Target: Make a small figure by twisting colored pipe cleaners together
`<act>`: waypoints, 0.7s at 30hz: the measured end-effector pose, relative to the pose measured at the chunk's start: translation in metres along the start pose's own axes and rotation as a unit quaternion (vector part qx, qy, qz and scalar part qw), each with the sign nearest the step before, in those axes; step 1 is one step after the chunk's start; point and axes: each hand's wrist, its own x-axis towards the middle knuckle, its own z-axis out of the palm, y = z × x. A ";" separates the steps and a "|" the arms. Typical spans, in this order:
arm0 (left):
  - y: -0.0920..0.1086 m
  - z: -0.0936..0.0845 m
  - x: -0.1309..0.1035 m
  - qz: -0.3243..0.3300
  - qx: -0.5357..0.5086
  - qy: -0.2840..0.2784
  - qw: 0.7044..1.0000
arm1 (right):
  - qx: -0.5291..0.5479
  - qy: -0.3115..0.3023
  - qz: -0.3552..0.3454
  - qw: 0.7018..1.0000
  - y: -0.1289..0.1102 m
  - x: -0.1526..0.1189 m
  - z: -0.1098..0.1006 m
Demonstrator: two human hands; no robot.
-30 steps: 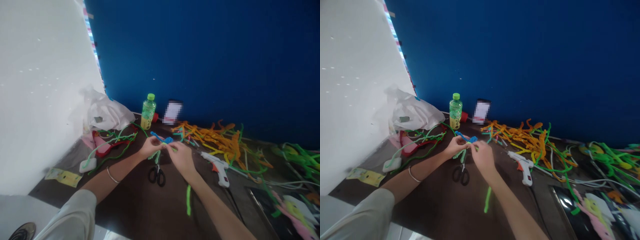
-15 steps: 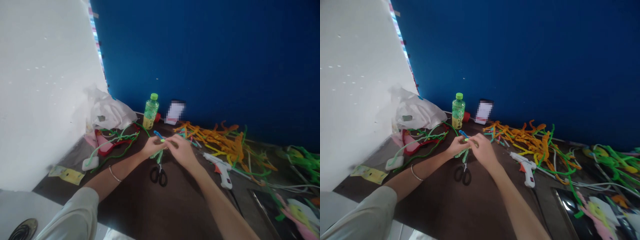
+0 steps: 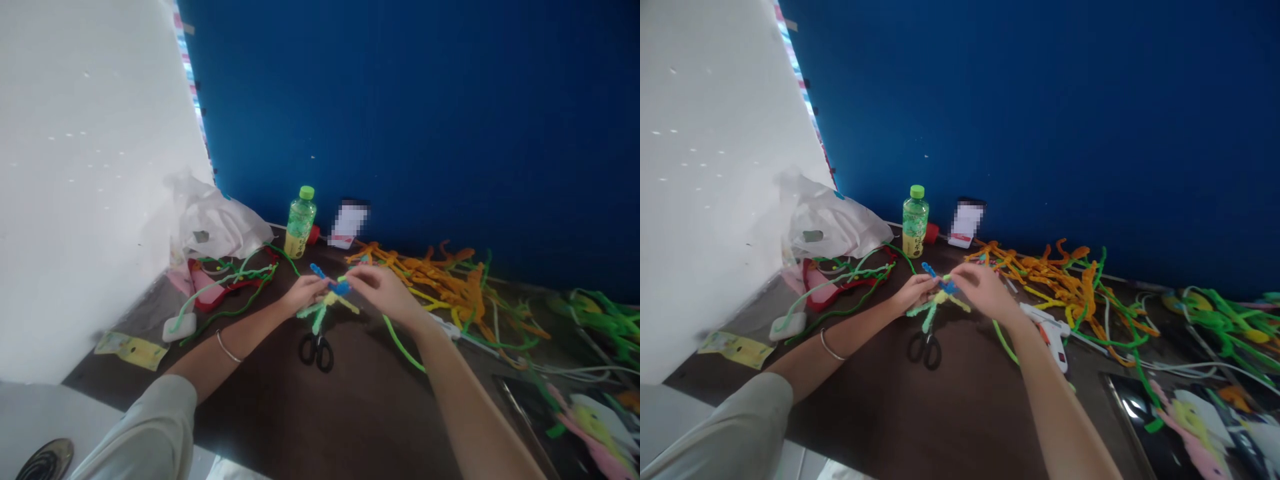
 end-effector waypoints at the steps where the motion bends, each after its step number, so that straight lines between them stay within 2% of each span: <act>1: 0.002 0.000 0.000 -0.006 -0.011 -0.005 1.000 | 0.017 -0.007 0.010 1.000 0.001 0.000 0.000; 5: 0.006 -0.001 0.000 -0.015 -0.032 0.008 0.999 | 0.102 -0.009 0.054 0.993 0.012 -0.006 -0.001; 7: 0.007 -0.002 0.001 -0.012 -0.048 0.013 0.999 | 0.110 0.011 0.070 0.991 0.018 -0.012 -0.001; 11: 0.005 -0.002 -0.001 -0.002 -0.060 -0.034 0.998 | 0.080 0.048 0.086 0.992 0.030 -0.024 -0.004; 15: 0.003 -0.002 -0.002 -0.012 -0.024 -0.075 0.997 | 0.079 0.016 0.102 0.992 0.036 -0.030 -0.007; 21: 0.001 -0.004 -0.001 -0.049 -0.006 -0.070 0.996 | 0.086 -0.034 0.098 0.991 0.037 -0.027 -0.004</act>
